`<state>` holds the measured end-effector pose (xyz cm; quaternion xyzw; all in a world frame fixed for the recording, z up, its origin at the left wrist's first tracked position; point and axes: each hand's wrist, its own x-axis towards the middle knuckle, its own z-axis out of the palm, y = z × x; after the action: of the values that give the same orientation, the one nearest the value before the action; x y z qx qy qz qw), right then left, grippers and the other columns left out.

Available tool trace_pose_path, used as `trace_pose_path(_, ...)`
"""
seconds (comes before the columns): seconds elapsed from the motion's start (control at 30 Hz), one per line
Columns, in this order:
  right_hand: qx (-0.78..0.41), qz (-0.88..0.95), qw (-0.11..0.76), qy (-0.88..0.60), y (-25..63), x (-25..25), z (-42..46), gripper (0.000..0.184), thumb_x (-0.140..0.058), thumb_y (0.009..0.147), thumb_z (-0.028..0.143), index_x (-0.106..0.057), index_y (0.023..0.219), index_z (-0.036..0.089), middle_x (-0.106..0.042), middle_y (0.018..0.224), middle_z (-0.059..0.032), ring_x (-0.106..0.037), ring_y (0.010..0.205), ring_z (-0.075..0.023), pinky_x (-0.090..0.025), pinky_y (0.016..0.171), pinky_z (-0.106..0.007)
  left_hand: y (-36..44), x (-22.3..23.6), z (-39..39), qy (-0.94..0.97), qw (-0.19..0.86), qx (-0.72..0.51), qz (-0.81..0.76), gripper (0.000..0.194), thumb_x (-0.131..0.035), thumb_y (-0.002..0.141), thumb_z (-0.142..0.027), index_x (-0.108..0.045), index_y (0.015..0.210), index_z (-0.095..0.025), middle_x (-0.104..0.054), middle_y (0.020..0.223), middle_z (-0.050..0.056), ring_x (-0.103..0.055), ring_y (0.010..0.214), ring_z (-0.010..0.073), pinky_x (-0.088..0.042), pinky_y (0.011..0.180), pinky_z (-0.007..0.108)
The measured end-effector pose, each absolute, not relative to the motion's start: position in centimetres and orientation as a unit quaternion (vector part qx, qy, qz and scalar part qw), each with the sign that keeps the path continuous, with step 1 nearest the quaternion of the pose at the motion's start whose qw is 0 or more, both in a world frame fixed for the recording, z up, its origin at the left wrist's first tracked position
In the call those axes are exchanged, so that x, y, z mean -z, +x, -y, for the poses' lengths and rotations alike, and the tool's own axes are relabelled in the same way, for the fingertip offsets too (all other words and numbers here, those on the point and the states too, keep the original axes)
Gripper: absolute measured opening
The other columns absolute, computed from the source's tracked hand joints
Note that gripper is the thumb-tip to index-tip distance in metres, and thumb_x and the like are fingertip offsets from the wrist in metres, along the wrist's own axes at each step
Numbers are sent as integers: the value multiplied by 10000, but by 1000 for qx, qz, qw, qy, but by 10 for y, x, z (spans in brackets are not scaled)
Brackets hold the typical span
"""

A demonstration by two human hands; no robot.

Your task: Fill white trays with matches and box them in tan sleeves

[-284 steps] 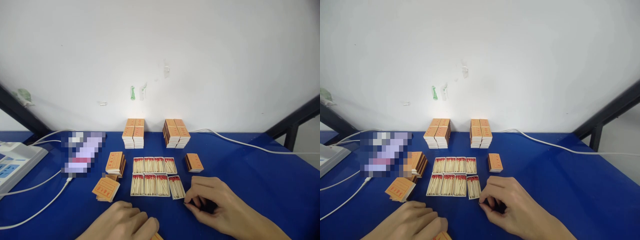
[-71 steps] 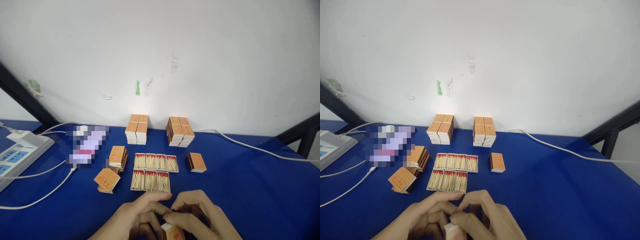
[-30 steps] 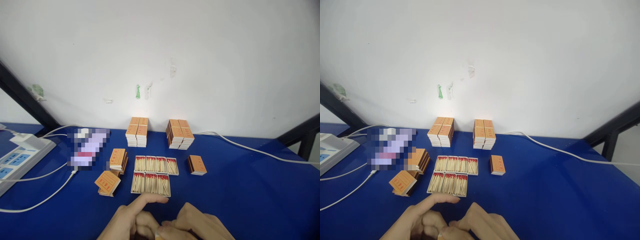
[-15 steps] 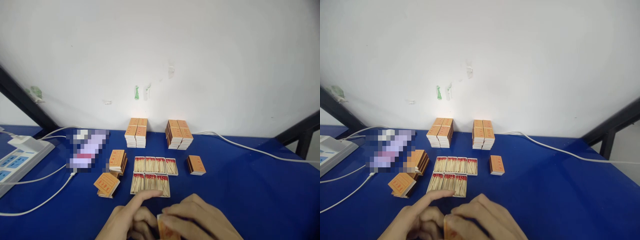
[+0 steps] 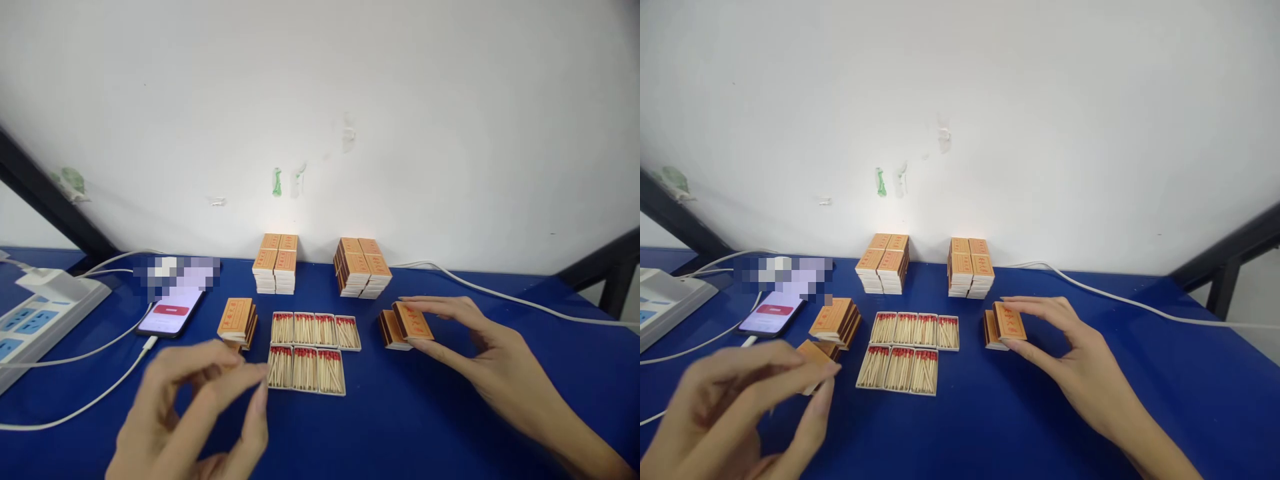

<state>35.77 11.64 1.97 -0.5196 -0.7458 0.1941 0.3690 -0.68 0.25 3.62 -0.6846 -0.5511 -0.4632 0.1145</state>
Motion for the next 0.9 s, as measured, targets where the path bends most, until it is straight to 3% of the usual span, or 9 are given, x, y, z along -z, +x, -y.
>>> trace_pose_path(0.1,-208,745,364,-520,354,-21,-116,459,-843,963,655,-836,1339,391,-812,1424,-38,-739,1353,-331,-585,1196,-553,-16,-46,-21,-664,102,461,580,282,-733,1023,-202,-716,1248,-372,-563,1331,36,-657,1152,260,-545,1030,456)
trace_pose_path(0.3,-223,741,354,-525,352,-21,-115,486,-832,966,675,-829,1364,396,-811,1428,-39,-746,1348,-330,-591,1198,-544,-29,-55,-40,-682,89,410,598,115,-712,1087,-302,-734,1200,-301,-641,1295,53,-678,1179,298,-549,1050,515)
trace_pose_path(0.6,-243,726,348,-540,352,-14,-114,503,-836,951,688,-793,1404,474,-785,1444,-12,-736,1344,-351,-614,1156,-571,-44,-53,-55,-698,149,346,609,193,-647,1108,-403,-726,1190,-247,-678,1274,107,-668,1145,349,-572,863,502)
trace_pose_path(0.8,-234,731,343,-542,354,-11,-115,501,-833,950,698,-777,1407,502,-784,1435,14,-730,1330,-336,-609,1155,-568,-49,-50,-57,-702,122,320,625,293,-634,1111,-454,-704,1312,-253,-667,1343,114,-656,1234,365,-586,823,463)
trace_pose_path(0.9,-228,735,340,-541,355,-9,-116,508,-837,944,704,-775,1405,501,-788,1423,17,-735,1306,-328,-612,1142,-559,-49,-49,-58,-694,96,323,636,321,-634,1109,-486,-704,1332,-266,-673,1357,103,-666,1262,361,-602,900,500)
